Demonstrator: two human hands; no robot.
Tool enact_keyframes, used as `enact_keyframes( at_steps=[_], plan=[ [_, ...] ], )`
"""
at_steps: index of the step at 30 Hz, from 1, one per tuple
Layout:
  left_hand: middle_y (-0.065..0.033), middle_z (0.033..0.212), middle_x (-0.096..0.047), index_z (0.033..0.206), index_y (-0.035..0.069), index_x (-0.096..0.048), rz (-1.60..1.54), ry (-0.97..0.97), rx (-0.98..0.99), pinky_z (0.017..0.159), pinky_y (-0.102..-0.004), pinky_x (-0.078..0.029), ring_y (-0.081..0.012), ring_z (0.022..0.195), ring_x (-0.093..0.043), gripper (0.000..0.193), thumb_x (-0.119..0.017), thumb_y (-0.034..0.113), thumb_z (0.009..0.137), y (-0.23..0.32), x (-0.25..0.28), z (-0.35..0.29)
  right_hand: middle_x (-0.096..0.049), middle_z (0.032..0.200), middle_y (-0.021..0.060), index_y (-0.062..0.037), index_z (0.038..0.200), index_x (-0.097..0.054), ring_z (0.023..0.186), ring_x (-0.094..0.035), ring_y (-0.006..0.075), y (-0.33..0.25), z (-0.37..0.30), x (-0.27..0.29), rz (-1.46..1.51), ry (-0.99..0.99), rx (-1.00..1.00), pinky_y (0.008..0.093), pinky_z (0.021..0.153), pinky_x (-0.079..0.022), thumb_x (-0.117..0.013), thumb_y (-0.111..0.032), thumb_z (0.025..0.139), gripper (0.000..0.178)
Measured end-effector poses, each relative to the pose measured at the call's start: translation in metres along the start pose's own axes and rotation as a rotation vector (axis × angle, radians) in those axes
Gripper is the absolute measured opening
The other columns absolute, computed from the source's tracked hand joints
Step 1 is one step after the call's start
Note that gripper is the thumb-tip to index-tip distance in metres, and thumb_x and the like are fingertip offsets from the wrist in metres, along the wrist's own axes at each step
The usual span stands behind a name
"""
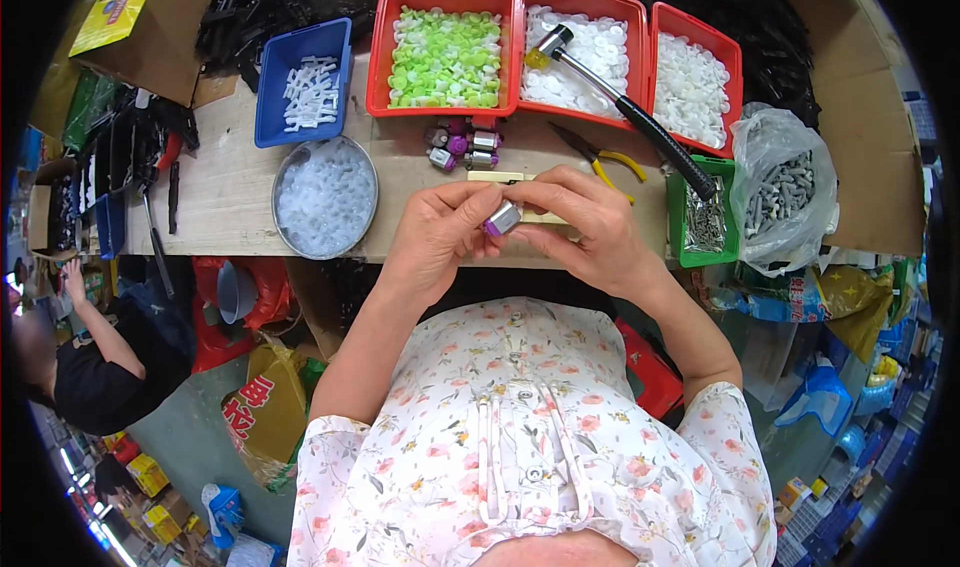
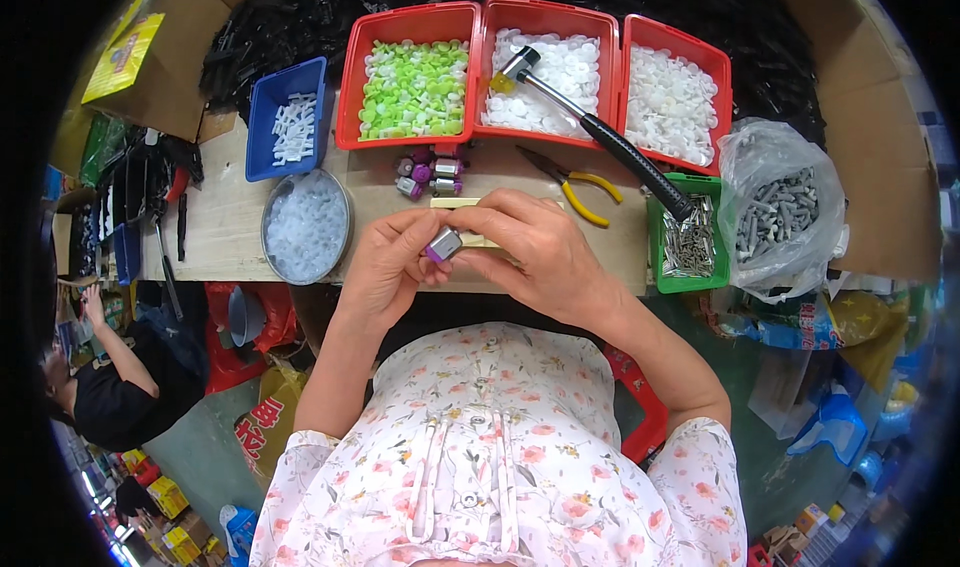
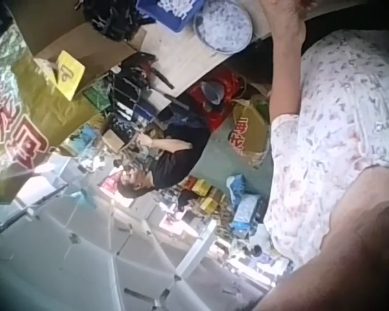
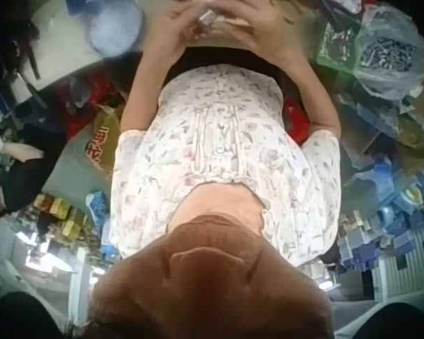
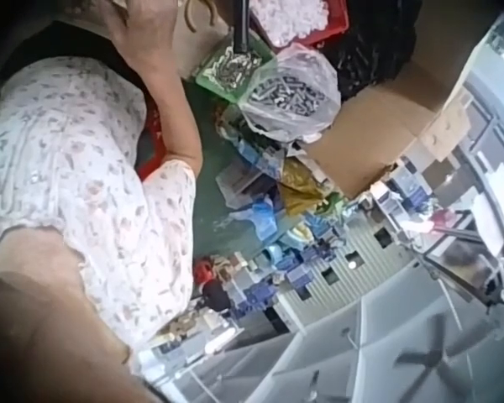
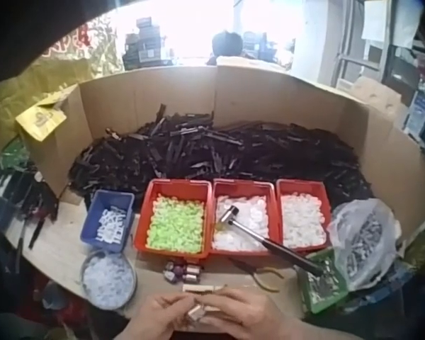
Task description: The recorder is assembling small colorful plastic parts into a yellow base unit at a factory workbench.
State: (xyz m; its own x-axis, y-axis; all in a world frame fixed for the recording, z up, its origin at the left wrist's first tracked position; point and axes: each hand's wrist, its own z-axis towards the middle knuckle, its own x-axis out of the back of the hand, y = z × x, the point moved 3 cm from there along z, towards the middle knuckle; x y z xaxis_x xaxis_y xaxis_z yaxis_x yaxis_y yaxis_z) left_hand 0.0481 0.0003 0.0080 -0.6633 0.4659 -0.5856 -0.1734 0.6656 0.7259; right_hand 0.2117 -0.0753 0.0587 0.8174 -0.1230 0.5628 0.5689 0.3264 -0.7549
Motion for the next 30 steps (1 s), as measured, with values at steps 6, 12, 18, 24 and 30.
enact_keyframes(
  at_steps=[6, 12, 18, 24, 30],
  plan=[
    [-0.0021, 0.083, -0.069, 0.116, 0.000, -0.068, -0.030, -0.028, 0.078, 0.049, -0.0176, -0.047, -0.0062, 0.058, -0.061, 0.033, -0.065, 0.027, 0.098, -0.002, -0.009, 0.005, -0.066, 0.097, 0.0134, -0.0003, 0.110, -0.069, 0.083, -0.067, 0.0258, 0.004, -0.005, 0.001, -0.060, 0.061, 0.083, 0.0324, 0.069, -0.056, -0.078, -0.004, 0.079, 0.033],
    [-0.0026, 0.083, -0.069, 0.120, -0.001, -0.065, 0.052, -0.019, 0.028, 0.054, -0.0187, -0.049, -0.0075, 0.063, -0.063, 0.032, -0.064, 0.022, 0.098, -0.001, -0.004, 0.005, -0.065, 0.098, 0.0129, 0.0002, 0.107, -0.069, 0.083, -0.067, 0.0244, 0.005, -0.005, 0.002, -0.098, 0.046, 0.021, 0.0318, 0.069, -0.056, -0.077, -0.002, 0.079, 0.030],
    [-0.0042, 0.094, -0.070, 0.124, -0.001, -0.065, 0.332, 0.025, -0.180, 0.068, -0.0183, -0.050, -0.0058, 0.080, -0.064, 0.041, -0.077, 0.005, 0.085, 0.005, -0.003, -0.002, -0.063, 0.101, 0.0117, 0.0009, 0.111, -0.068, 0.083, -0.066, 0.0194, 0.007, -0.005, 0.002, 0.111, 0.009, -0.139, 0.0312, 0.072, -0.055, -0.073, -0.001, 0.083, 0.029],
    [-0.0052, 0.096, -0.070, 0.126, -0.001, -0.065, 0.560, 0.017, -0.352, 0.072, -0.0201, -0.050, -0.0082, 0.086, -0.063, 0.051, -0.081, -0.002, 0.078, 0.011, 0.002, -0.005, -0.063, 0.100, 0.0119, 0.0000, 0.112, -0.068, 0.084, -0.066, 0.0228, 0.004, -0.001, 0.002, -0.006, -0.119, -0.093, 0.0318, 0.072, -0.053, -0.071, -0.004, 0.085, 0.027],
    [-0.0056, 0.099, -0.068, 0.122, -0.002, -0.067, 0.459, 0.005, -0.372, 0.075, -0.0216, -0.051, -0.0093, 0.087, -0.062, 0.045, -0.079, -0.003, 0.079, 0.009, 0.007, -0.007, -0.063, 0.096, 0.0117, -0.0003, 0.106, -0.069, 0.084, -0.064, 0.0265, 0.009, 0.003, 0.000, -0.010, -0.104, -0.057, 0.0348, 0.072, -0.051, -0.074, -0.008, 0.081, 0.026]
  ],
)
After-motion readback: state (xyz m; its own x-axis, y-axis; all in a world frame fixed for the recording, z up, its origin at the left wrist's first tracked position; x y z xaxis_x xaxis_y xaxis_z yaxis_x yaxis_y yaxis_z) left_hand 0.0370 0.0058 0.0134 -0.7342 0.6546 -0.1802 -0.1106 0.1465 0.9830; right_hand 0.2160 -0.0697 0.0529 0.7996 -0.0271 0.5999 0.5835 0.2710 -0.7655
